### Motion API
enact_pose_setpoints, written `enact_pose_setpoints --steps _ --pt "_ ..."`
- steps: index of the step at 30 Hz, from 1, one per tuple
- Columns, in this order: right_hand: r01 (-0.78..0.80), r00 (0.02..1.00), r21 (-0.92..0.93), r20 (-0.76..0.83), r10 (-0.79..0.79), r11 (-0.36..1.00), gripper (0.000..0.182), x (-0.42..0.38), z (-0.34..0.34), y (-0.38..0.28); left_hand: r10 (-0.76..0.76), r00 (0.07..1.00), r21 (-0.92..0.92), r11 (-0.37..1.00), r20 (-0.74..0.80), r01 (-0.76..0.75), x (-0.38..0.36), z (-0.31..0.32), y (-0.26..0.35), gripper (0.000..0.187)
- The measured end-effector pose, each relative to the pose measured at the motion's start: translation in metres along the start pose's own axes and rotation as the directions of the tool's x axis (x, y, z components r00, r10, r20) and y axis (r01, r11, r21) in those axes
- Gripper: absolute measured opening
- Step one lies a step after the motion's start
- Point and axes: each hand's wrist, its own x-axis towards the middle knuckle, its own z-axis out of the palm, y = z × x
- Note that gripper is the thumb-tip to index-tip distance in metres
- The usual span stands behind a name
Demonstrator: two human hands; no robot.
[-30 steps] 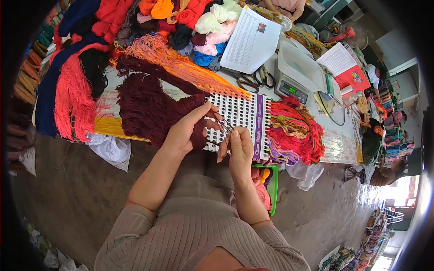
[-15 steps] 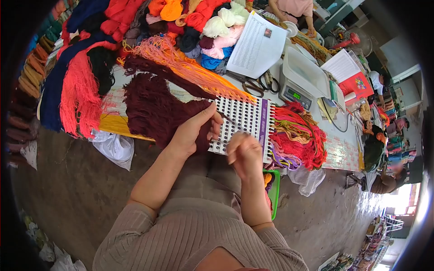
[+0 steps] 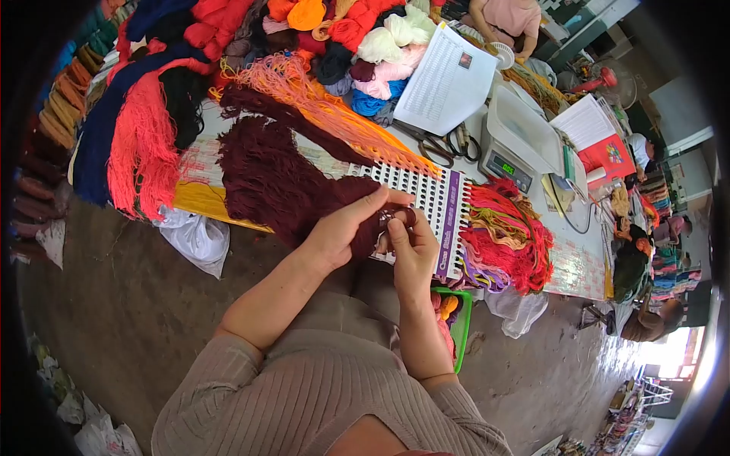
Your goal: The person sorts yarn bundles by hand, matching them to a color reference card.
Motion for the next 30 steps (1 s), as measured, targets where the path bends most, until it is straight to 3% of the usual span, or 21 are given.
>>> enact_pose_setpoints --steps 6,8,10,12,19,21,22,24,26,28,29,30 --pt "-0.136 0.99 0.221 0.052 0.128 0.966 0.016 -0.003 -0.008 -0.005 0.054 0.991 -0.046 0.997 -0.121 -0.059 0.002 0.0 0.005 0.032" --pt "-0.161 0.987 0.23 0.06 0.152 0.96 0.019 -0.004 -0.01 -0.004 0.052 0.998 -0.087 0.995 -0.032 -0.054 0.0 0.0 0.007 0.031" --pt "-0.15 0.988 0.271 0.066 0.137 0.951 0.018 -0.004 -0.014 -0.001 0.144 0.97 0.051 0.989 -0.197 -0.136 0.004 0.0 0.006 0.03" --pt "-0.15 0.989 0.27 0.047 0.143 0.951 0.018 -0.004 -0.013 -0.003 0.14 0.972 -0.007 0.99 -0.187 -0.144 0.004 -0.001 0.006 0.03" --pt "-0.18 0.984 0.248 0.036 0.177 0.952 0.019 -0.005 -0.013 -0.003 0.122 0.973 0.081 0.991 -0.196 -0.108 -0.001 0.005 0.015 0.031" --pt "-0.372 0.918 0.214 0.23 0.323 0.903 0.022 -0.006 -0.016 -0.007 0.113 0.968 0.122 0.989 -0.225 -0.087 -0.001 0.004 0.017 0.034" --pt "-0.464 0.842 0.21 0.406 0.355 0.861 0.024 -0.008 -0.017 -0.01 0.112 0.978 0.153 0.985 -0.177 -0.085 -0.002 -0.001 0.016 0.034" --pt "-0.47 0.798 0.195 0.511 0.32 0.861 0.025 -0.012 -0.018 -0.012 0.116 0.986 0.233 0.969 -0.12 -0.086 0.0 -0.006 0.014 0.038" --pt "-0.275 0.939 0.445 0.313 0.139 0.852 0.021 -0.01 -0.018 -0.007 0.106 0.99 0.273 0.959 -0.096 -0.077 -0.001 -0.01 0.014 0.042" --pt "-0.119 0.993 0.716 0.075 0.095 0.688 0.018 0.005 -0.028 0.003 0.052 0.993 0.123 0.992 -0.107 -0.039 -0.004 -0.01 0.017 0.046" --pt "-0.089 0.992 0.748 0.007 0.126 0.657 0.018 0.01 -0.032 0.002 0.047 0.995 0.036 0.998 -0.084 -0.045 -0.003 -0.009 0.017 0.046" --pt "-0.083 0.988 0.675 -0.041 0.149 0.733 0.019 0.011 -0.032 0.002 0.105 0.991 0.031 0.994 -0.088 -0.103 -0.003 -0.006 0.017 0.045"
